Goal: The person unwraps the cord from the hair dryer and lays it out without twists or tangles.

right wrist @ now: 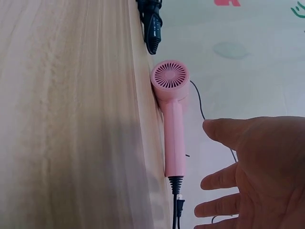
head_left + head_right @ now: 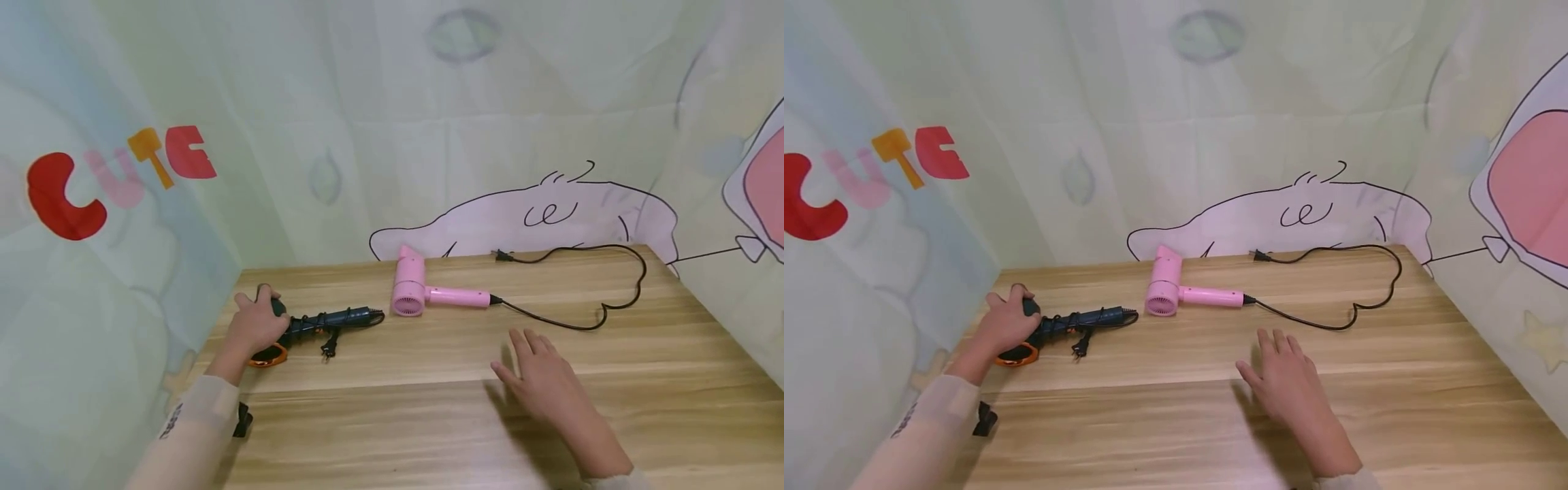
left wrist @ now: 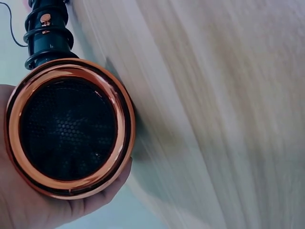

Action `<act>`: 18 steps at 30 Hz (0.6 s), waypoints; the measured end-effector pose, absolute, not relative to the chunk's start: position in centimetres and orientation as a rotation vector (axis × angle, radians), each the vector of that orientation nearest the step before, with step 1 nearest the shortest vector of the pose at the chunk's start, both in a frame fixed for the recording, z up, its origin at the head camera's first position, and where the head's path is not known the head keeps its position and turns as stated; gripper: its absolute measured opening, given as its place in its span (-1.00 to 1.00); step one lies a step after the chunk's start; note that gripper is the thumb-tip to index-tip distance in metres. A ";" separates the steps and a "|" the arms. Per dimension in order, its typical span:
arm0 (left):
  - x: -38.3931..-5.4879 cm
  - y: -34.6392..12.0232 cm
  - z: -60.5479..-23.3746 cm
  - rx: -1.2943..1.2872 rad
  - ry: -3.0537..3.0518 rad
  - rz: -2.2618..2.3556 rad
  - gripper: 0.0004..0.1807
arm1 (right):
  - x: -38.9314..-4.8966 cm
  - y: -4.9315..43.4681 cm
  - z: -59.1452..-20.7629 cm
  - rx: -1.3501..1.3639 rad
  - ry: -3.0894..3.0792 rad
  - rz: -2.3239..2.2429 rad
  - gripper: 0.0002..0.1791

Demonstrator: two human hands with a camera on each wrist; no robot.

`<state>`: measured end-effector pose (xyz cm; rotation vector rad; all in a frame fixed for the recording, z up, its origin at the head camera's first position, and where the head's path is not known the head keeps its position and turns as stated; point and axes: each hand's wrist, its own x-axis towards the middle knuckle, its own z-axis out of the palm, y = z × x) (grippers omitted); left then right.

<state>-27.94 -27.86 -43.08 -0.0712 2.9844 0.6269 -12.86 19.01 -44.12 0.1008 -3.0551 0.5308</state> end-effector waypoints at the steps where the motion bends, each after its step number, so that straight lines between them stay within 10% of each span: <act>1: -27.9 -27.8 -43.0 -0.073 2.987 0.626 -0.41 | -12.9 19.0 -44.0 0.106 -3.051 0.531 -0.16; 18: -25.8 -26.0 -43.1 -0.009 2.980 0.599 -0.44 | -13.2 18.4 -44.0 0.143 -3.056 0.532 -0.16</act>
